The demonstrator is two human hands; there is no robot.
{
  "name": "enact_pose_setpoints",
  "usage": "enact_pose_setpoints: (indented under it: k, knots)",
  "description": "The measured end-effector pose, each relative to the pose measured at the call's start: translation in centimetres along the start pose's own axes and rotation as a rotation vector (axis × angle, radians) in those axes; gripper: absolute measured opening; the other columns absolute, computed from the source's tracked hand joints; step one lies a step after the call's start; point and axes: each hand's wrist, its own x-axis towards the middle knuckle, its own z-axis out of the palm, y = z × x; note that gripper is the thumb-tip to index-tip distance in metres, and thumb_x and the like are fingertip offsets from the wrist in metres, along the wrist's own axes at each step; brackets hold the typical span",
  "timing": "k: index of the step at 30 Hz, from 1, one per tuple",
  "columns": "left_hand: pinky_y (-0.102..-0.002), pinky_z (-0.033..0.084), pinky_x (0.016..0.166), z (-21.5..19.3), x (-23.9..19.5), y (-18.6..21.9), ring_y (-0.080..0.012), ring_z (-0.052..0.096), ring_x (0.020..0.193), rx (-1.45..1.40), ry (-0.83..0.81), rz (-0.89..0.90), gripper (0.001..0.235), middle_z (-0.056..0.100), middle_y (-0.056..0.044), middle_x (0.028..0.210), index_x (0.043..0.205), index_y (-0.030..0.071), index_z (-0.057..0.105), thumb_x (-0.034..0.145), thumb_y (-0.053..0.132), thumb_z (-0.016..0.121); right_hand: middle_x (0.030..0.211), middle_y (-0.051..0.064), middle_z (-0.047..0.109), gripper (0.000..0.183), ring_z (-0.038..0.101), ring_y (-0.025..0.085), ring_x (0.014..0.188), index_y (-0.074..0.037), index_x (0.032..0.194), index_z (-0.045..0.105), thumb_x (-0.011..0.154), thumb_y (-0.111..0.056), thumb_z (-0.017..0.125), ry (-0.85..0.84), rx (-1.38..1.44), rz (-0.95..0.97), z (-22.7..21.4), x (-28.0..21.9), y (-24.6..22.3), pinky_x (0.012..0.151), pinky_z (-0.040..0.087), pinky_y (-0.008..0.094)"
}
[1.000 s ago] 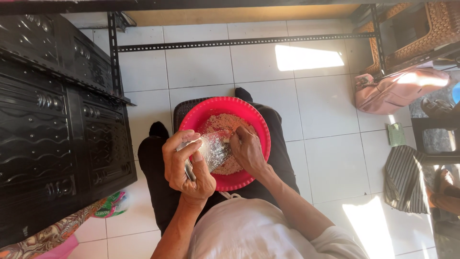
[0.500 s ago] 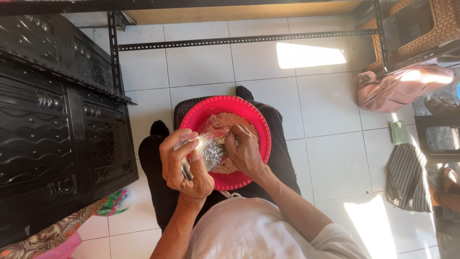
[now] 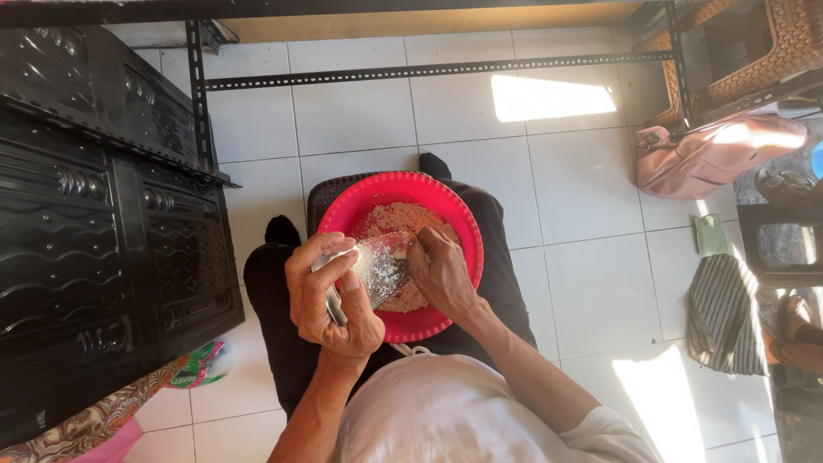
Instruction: Grating food, likely coconut or a root vegetable, into a red plastic bowl using a handheld grater.
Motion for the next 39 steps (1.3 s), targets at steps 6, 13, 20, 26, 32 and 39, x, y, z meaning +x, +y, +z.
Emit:
enact_pose_setpoints:
  k: [6, 13, 20, 26, 32, 39]
  knots:
    - [-0.037, 0.057, 0.088, 0.2, 0.3, 0.1, -0.0284, 0.065, 0.106, -0.006, -0.008, -0.014, 0.012, 0.061, -0.017, 0.116, 0.11, -0.001, 0.063, 0.104, 0.006, 0.055, 0.082, 0.019, 0.06, 0.017, 0.061, 0.03, 0.073, 0.004, 0.087, 0.059, 0.096, -0.01, 0.055, -0.025, 0.141, -0.141, -1.5, -0.5, -3.9, 0.067, 0.049, 0.043]
    - [-0.036, 0.058, 0.089, -0.2, 0.7, -0.8, -0.0268, 0.066, 0.103, 0.021, -0.012, -0.049, 0.012, 0.061, -0.017, 0.117, 0.111, -0.001, 0.063, 0.105, 0.004, 0.053, 0.078, 0.018, 0.059, 0.018, 0.059, 0.027, 0.068, 0.004, 0.083, 0.056, 0.095, -0.008, 0.05, -0.065, 0.173, -0.004, -0.3, 1.0, -2.1, 0.065, 0.05, 0.041]
    - [-0.035, 0.061, 0.086, -0.4, 1.0, -1.5, -0.0261, 0.069, 0.099, -0.022, -0.011, -0.102, 0.015, 0.059, -0.019, 0.122, 0.113, -0.003, 0.062, 0.106, 0.003, 0.05, 0.08, 0.02, 0.058, 0.012, 0.059, 0.032, 0.07, 0.004, 0.087, 0.056, 0.094, -0.005, 0.052, 0.016, 0.081, -0.096, 0.5, 1.7, -1.5, 0.066, 0.048, 0.043]
    - [-0.034, 0.059, 0.082, -0.1, 0.9, -1.5, -0.0276, 0.068, 0.102, -0.045, -0.037, -0.055, 0.014, 0.059, -0.019, 0.121, 0.112, -0.003, 0.062, 0.105, 0.005, 0.051, 0.081, 0.02, 0.057, 0.011, 0.06, 0.033, 0.071, 0.004, 0.087, 0.057, 0.092, -0.004, 0.051, 0.017, 0.074, -0.039, 0.3, 1.4, -1.7, 0.067, 0.049, 0.043]
    - [-0.036, 0.057, 0.084, 0.1, 0.9, -0.6, -0.0288, 0.067, 0.102, -0.038, -0.044, -0.013, 0.014, 0.061, -0.02, 0.118, 0.111, -0.003, 0.061, 0.105, 0.006, 0.053, 0.088, 0.019, 0.061, 0.011, 0.062, 0.032, 0.081, 0.003, 0.092, 0.06, 0.095, -0.003, 0.051, 0.01, 0.124, -0.207, -1.7, -0.3, -5.8, 0.074, 0.051, 0.042]
    - [-0.037, 0.057, 0.087, 0.0, 0.5, -0.2, -0.028, 0.067, 0.102, -0.007, -0.028, -0.014, 0.014, 0.062, -0.02, 0.119, 0.112, -0.003, 0.063, 0.107, 0.006, 0.053, 0.079, 0.018, 0.061, 0.016, 0.063, 0.031, 0.068, 0.002, 0.085, 0.059, 0.095, -0.005, 0.048, 0.057, 0.11, -0.11, 1.4, 1.6, 2.0, 0.066, 0.051, 0.042]
